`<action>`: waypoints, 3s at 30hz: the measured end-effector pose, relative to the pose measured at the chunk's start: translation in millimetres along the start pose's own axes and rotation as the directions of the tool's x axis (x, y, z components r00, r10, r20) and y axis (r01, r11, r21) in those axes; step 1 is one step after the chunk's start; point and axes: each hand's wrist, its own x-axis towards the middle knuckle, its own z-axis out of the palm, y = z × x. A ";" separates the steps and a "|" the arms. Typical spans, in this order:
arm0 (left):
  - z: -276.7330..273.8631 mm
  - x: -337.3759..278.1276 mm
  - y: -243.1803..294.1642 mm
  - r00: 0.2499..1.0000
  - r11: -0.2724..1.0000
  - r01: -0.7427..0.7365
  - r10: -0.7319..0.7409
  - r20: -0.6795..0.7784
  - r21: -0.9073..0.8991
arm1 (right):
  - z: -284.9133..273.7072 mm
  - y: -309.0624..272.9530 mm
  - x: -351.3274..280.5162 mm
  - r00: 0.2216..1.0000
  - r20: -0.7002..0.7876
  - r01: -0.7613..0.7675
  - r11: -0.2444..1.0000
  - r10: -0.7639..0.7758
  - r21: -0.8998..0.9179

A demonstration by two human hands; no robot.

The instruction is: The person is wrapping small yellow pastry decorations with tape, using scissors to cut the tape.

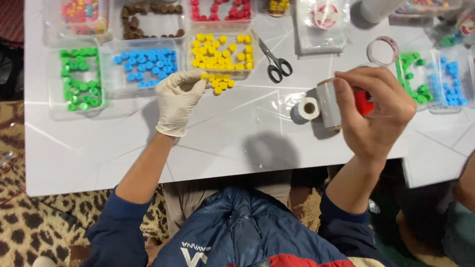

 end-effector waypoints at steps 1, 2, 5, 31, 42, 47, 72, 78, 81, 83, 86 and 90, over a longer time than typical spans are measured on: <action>-0.3 -0.1 -2.7 1.000 0.999 -0.013 0.013 0.002 0.032 | -13.0 8.4 -16.8 0.987 -0.026 -0.161 0.983 0.159 -0.094; -0.8 0.1 -5.2 1.000 0.998 -0.027 0.027 0.006 0.064 | -26.0 15.8 -33.8 0.948 -0.070 -0.317 0.931 0.310 -0.181; 1.5 -3.1 0.7 0.998 0.996 -0.026 0.021 0.054 0.088 | -51.1 52.8 -86.2 0.896 -0.222 -0.442 0.821 0.385 -0.362; 4.2 -1.9 -5.3 0.980 0.937 -0.186 0.154 0.127 0.295 | -81.1 83.6 -108.6 0.655 -0.106 -0.737 0.601 0.748 -0.309; 3.3 -2.9 -4.8 0.978 0.925 -0.184 0.139 0.152 0.334 | -84.7 75.0 -121.1 0.565 -0.163 -0.819 0.574 0.808 0.003; 2.5 -0.6 -7.3 0.978 0.938 -0.182 0.144 0.148 0.295 | -89.6 79.4 -128.1 0.361 -0.177 -0.894 0.394 0.916 0.215; 1.5 1.4 -16.0 0.988 0.947 -0.140 0.114 0.105 0.288 | -75.1 99.0 -144.0 0.229 -0.044 -0.835 0.219 0.972 0.504; -4.3 3.0 -21.5 0.983 0.938 -0.173 0.144 0.116 0.302 | -71.0 108.4 -157.6 0.260 -0.001 -0.762 0.205 0.966 0.614; -16.2 10.8 -34.8 0.981 0.962 -0.143 0.106 0.165 0.233 | -63.7 106.8 -156.5 0.265 -0.093 -0.713 0.260 0.960 0.651; -17.9 11.3 -34.2 0.979 0.957 -0.156 0.118 0.164 0.246 | -61.7 108.2 -161.3 0.306 -0.099 -0.689 0.292 0.947 0.663; -12.4 7.8 -30.9 0.981 0.959 -0.150 0.113 0.159 0.241 | -62.4 102.2 -160.6 0.329 -0.097 -0.686 0.308 0.939 0.659; -16.4 9.4 -33.2 0.984 0.963 -0.138 0.106 0.146 0.230 | -64.3 97.7 -156.5 0.351 -0.075 -0.686 0.311 0.933 0.657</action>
